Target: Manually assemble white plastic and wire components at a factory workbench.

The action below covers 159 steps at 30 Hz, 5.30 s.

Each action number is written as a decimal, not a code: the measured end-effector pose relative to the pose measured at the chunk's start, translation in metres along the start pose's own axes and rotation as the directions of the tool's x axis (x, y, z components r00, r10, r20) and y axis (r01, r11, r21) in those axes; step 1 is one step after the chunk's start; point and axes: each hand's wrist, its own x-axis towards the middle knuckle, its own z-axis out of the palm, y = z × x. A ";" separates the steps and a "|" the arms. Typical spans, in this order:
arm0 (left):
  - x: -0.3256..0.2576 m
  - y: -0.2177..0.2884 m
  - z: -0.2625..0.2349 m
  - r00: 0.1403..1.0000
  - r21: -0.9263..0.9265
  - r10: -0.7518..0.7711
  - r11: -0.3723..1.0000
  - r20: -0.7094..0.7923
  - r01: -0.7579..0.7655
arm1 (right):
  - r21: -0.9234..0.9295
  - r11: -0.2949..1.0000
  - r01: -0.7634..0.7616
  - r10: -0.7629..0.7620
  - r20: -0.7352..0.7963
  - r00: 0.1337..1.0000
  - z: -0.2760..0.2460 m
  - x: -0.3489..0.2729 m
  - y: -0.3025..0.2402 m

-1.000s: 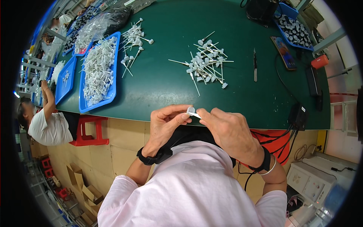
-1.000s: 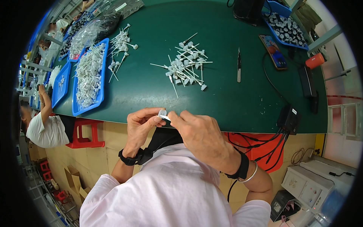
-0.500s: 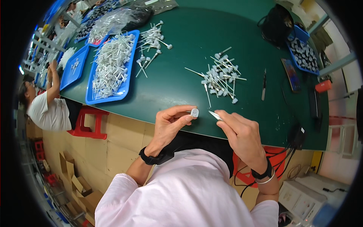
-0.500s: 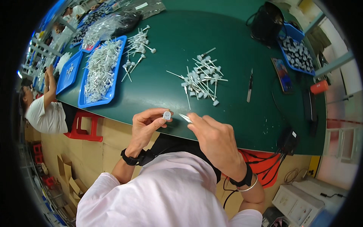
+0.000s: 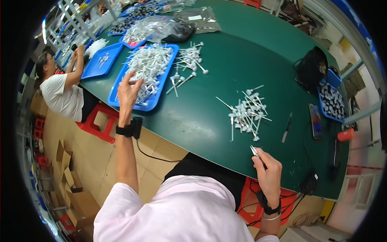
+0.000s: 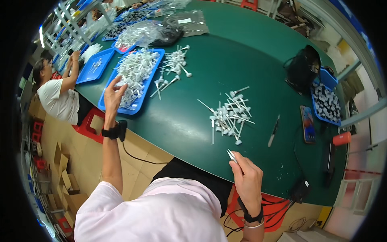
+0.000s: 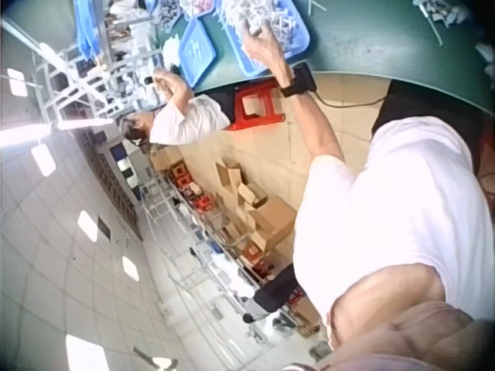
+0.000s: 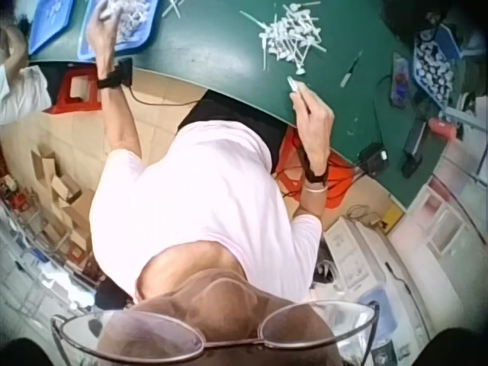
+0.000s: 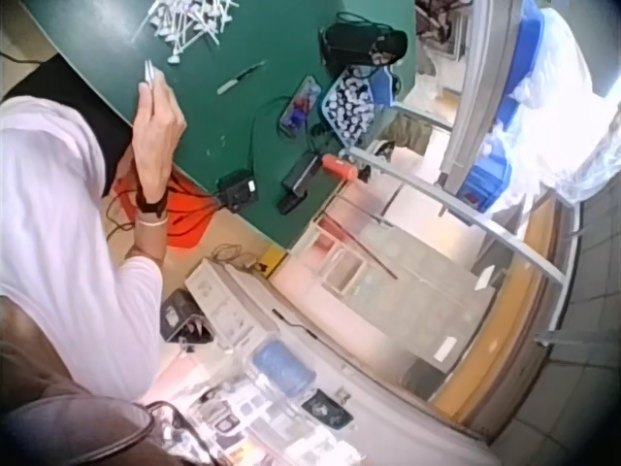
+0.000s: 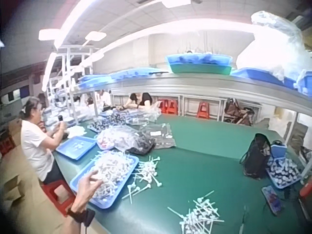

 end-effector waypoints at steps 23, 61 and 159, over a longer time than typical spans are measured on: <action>-0.134 0.154 0.147 0.685 -0.111 0.370 0.913 0.628 -0.392 | 0.025 0.990 0.139 -0.138 -0.022 0.990 0.001 -0.004 0.002; -0.175 0.147 0.057 0.715 -0.483 0.187 0.843 0.673 0.235 | 0.373 0.915 -0.155 0.067 0.239 0.969 0.021 0.006 -0.020; -0.187 0.108 0.072 0.625 -0.628 0.395 0.752 0.674 0.202 | 0.166 0.957 -0.237 0.104 0.569 0.816 0.013 0.035 -0.032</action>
